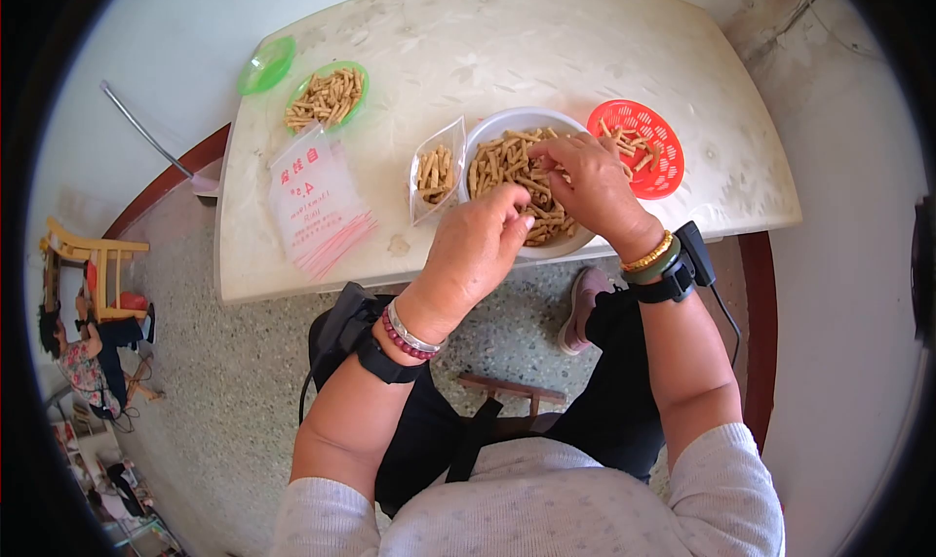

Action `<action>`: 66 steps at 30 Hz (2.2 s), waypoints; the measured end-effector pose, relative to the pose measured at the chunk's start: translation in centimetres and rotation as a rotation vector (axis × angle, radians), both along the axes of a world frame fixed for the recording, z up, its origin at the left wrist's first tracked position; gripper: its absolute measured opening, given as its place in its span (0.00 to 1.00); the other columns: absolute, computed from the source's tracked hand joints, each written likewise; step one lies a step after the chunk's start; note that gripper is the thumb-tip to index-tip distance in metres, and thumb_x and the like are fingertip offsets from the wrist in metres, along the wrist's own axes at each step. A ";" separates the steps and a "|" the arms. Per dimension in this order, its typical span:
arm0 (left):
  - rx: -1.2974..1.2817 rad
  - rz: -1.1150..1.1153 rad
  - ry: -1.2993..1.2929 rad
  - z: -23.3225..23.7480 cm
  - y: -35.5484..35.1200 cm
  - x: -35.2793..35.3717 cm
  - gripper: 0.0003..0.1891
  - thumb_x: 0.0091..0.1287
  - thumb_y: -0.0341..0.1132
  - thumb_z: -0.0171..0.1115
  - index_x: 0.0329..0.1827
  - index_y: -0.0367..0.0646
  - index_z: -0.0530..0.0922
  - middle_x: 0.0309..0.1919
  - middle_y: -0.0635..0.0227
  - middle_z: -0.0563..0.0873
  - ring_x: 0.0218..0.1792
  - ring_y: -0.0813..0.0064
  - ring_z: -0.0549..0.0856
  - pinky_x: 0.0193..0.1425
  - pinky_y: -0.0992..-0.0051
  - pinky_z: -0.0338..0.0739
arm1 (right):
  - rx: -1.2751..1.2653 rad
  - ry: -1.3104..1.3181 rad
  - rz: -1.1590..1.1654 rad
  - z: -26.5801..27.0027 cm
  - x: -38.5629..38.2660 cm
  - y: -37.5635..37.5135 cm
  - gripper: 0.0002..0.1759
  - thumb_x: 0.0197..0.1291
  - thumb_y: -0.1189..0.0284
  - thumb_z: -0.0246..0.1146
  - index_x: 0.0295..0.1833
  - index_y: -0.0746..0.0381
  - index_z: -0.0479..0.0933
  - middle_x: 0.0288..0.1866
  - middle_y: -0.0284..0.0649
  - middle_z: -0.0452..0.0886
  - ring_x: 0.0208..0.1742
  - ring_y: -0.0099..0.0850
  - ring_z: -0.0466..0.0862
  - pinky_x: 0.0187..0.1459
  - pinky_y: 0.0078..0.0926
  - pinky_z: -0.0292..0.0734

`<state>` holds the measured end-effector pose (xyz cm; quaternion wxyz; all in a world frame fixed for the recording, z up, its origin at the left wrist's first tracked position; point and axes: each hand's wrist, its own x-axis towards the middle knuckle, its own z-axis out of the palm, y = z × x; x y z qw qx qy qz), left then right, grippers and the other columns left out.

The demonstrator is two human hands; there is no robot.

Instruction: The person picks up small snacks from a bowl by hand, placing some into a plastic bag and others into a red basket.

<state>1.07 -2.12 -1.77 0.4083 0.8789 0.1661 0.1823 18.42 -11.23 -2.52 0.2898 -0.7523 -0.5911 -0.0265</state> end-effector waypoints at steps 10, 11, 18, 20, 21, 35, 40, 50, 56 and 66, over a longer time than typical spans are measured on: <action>-0.488 0.107 -0.151 0.0 0.1 1.2 0.12 0.72 0.37 0.59 0.44 0.35 0.77 0.24 0.67 0.82 0.23 0.81 0.82 0.24 0.80 0.75 | 0.177 0.247 0.206 2.0 -1.6 -1.2 0.22 0.51 0.80 0.63 0.54 0.55 0.78 0.36 0.34 0.82 0.43 0.34 0.81 0.55 0.36 0.67; -0.486 0.105 -0.151 -0.1 0.2 1.2 0.12 0.72 0.37 0.59 0.44 0.35 0.77 0.24 0.67 0.82 0.23 0.81 0.82 0.24 0.80 0.75 | 0.166 0.277 0.217 1.9 -1.7 -1.2 0.22 0.51 0.80 0.63 0.55 0.55 0.78 0.37 0.34 0.82 0.44 0.33 0.81 0.55 0.35 0.67; -0.837 0.146 -0.170 0.2 0.8 0.8 0.07 0.73 0.34 0.57 0.41 0.39 0.77 0.26 0.72 0.82 0.21 0.87 0.78 0.22 0.87 0.69 | 0.326 0.428 0.157 2.2 -2.3 -0.9 0.24 0.49 0.81 0.67 0.56 0.59 0.77 0.40 0.36 0.81 0.42 0.32 0.80 0.52 0.31 0.74; -0.967 0.134 -0.204 0.5 0.8 0.5 0.06 0.73 0.33 0.56 0.41 0.41 0.77 0.26 0.73 0.82 0.21 0.88 0.76 0.22 0.89 0.67 | 0.315 0.512 0.158 1.9 -1.9 -1.1 0.22 0.51 0.81 0.67 0.54 0.61 0.77 0.40 0.36 0.80 0.43 0.30 0.80 0.50 0.28 0.75; -0.998 0.117 -0.212 0.6 0.8 0.4 0.06 0.73 0.34 0.56 0.43 0.42 0.77 0.27 0.74 0.81 0.22 0.88 0.76 0.23 0.89 0.66 | 0.303 0.597 0.159 1.7 -1.6 -1.2 0.20 0.52 0.81 0.67 0.53 0.63 0.77 0.40 0.36 0.80 0.43 0.27 0.79 0.49 0.25 0.76; -1.195 0.005 -0.193 0.1 0.2 0.5 0.07 0.74 0.34 0.55 0.44 0.41 0.78 0.28 0.73 0.81 0.22 0.88 0.76 0.22 0.88 0.67 | 0.263 1.142 0.265 0.8 -2.7 -0.9 0.05 0.61 0.78 0.65 0.42 0.63 0.76 0.37 0.29 0.80 0.40 0.18 0.78 0.45 0.19 0.75; -1.068 0.012 -0.084 -0.1 0.2 0.5 0.09 0.74 0.37 0.56 0.46 0.42 0.78 0.30 0.74 0.82 0.22 0.87 0.76 0.23 0.88 0.67 | 0.261 1.246 0.187 1.3 -2.8 -0.8 0.06 0.62 0.78 0.64 0.40 0.62 0.74 0.35 0.28 0.78 0.38 0.17 0.78 0.43 0.16 0.75; -0.979 0.130 -0.228 0.4 0.2 0.6 0.09 0.74 0.35 0.55 0.49 0.41 0.76 0.31 0.72 0.82 0.23 0.89 0.75 0.22 0.91 0.65 | 0.252 0.812 0.098 1.2 -2.3 -1.0 0.08 0.58 0.78 0.66 0.36 0.62 0.72 0.30 0.26 0.73 0.32 0.14 0.73 0.34 0.14 0.72; -0.939 0.125 -0.268 0.7 0.3 0.5 0.10 0.74 0.35 0.56 0.51 0.39 0.76 0.31 0.71 0.82 0.24 0.89 0.76 0.23 0.90 0.67 | 0.247 0.739 0.110 1.2 -2.5 -1.2 0.09 0.56 0.79 0.68 0.36 0.62 0.72 0.30 0.27 0.73 0.31 0.15 0.73 0.33 0.15 0.72; -0.904 0.143 -0.248 1.3 0.0 0.7 0.08 0.72 0.29 0.56 0.50 0.36 0.76 0.31 0.69 0.82 0.27 0.86 0.77 0.29 0.86 0.74 | 0.244 0.652 0.093 1.1 -2.8 -1.0 0.10 0.53 0.80 0.68 0.35 0.62 0.73 0.29 0.30 0.73 0.31 0.18 0.74 0.33 0.18 0.72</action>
